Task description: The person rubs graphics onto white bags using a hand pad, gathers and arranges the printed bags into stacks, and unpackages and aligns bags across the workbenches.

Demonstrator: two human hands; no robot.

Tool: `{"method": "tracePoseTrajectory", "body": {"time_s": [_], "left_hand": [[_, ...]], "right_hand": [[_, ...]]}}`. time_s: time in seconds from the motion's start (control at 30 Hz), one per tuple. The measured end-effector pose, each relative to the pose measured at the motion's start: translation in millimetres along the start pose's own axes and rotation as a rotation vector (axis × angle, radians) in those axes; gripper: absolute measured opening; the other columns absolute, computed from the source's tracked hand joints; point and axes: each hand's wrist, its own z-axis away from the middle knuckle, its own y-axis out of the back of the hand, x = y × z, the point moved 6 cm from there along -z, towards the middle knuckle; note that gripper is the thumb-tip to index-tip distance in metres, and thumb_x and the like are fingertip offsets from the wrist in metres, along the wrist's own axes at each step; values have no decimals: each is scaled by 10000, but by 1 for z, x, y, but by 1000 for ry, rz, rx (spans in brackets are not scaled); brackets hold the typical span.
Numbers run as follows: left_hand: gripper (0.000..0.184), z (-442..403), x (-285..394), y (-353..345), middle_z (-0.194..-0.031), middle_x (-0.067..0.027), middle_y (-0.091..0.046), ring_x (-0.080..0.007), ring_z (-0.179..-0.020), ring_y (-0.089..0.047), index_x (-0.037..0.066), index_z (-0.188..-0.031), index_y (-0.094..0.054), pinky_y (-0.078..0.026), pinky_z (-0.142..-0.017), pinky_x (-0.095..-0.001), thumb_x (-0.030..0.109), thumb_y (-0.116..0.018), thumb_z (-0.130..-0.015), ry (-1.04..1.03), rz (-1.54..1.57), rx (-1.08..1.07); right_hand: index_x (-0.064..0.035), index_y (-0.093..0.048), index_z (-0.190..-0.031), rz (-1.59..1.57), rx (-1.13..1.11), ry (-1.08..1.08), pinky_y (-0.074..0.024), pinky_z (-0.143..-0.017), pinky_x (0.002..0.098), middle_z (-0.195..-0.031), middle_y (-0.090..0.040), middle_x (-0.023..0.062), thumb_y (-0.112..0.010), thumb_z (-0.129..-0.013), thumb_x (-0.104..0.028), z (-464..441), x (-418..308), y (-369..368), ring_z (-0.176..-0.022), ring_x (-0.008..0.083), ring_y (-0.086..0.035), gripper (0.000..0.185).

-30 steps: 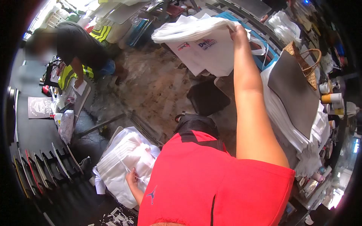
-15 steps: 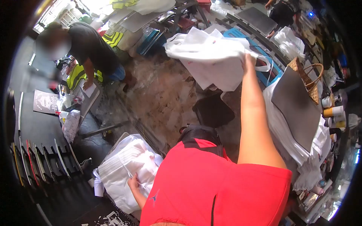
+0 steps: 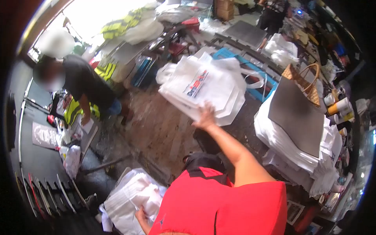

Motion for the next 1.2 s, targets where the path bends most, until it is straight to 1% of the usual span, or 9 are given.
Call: {"method": "tracePoseTrajectory", "body": {"time_s": [0.1,0.17,0.5,0.67,0.9,1.0,1.07,1.13,1.2], "left_hand": [[257,-12,-11,1,-554,-46,-523,-152,-432,-458,16,-718,-626,-334,-393,-343,231,-750,-783,37,34,-9],[257,-2,-6,0,-541,-37,-507,-151,-423,-449,9,-725,-626,-327,-390,-344,225,-752,-784,71,35,-23],[261,-12,-18,0,-619,-21,-520,-128,-501,-444,-34,-828,-631,-328,-444,-325,201,-739,-794,-56,73,-15],[313,-22,-25,0,-645,-32,-533,-140,-521,-458,-40,-861,-626,-345,-458,-333,235,-754,-785,-40,69,-14],[349,-21,-24,-2,-678,-56,-560,-157,-539,-464,-74,-892,-632,-370,-478,-345,236,-751,-783,-67,62,13],[353,-19,-22,-2,-703,-69,-577,-162,-558,-478,-81,-899,-633,-382,-488,-348,231,-749,-783,-67,62,17],[354,-20,-22,-1,-725,-76,-590,-165,-573,-491,-84,-906,-634,-393,-496,-350,229,-747,-784,-44,14,28],[431,-21,-17,-4,-483,-22,-454,-144,-377,-399,58,-586,-510,-290,-375,-320,351,-741,-802,-192,75,84],[354,-5,-9,-3,-601,-43,-522,-153,-468,-446,-11,-740,-571,-338,-429,-327,290,-751,-788,-114,49,60]], "right_hand": [[-331,-27,-1524,311,-388,-2,-79,-1084,694,-1570,85,210,-803,-601,-556,-7,-46,-13,-1421,485,39,1227],[-337,-13,-1523,627,-82,-20,-78,-1076,705,-1577,43,198,-768,-676,-490,-24,-12,-83,-1414,508,5,1144],[-310,-181,-1511,177,-413,-277,-206,-1041,721,-1575,-85,170,-706,-733,-268,-81,60,-46,-1390,537,-100,939],[-51,-588,-1190,23,-337,-130,-492,-912,411,-1099,-641,231,-499,-787,-74,-114,64,-18,-1049,356,-613,413],[-82,-518,-1257,59,-391,-254,-425,-973,538,-1207,-616,175,-457,-879,-142,-109,49,-22,-1207,320,-536,388],[-64,-335,-1438,227,-420,-334,-272,-1055,643,-1441,-352,290,-523,-873,-261,-103,41,-34,-1339,528,-277,627],[-75,-235,-1476,283,-449,-371,-234,-1070,649,-1485,-226,298,-592,-828,-343,-93,31,-38,-1346,557,-217,786],[-56,-7,-1516,327,-510,-416,-146,-1102,647,-1555,-21,269,-776,-643,-548,-80,20,-26,-1388,552,-69,1263],[-61,-16,-1517,347,-440,-342,-141,-1092,664,-1555,-30,268,-777,-630,-576,-70,14,-24,-1392,545,-66,1277]]}}
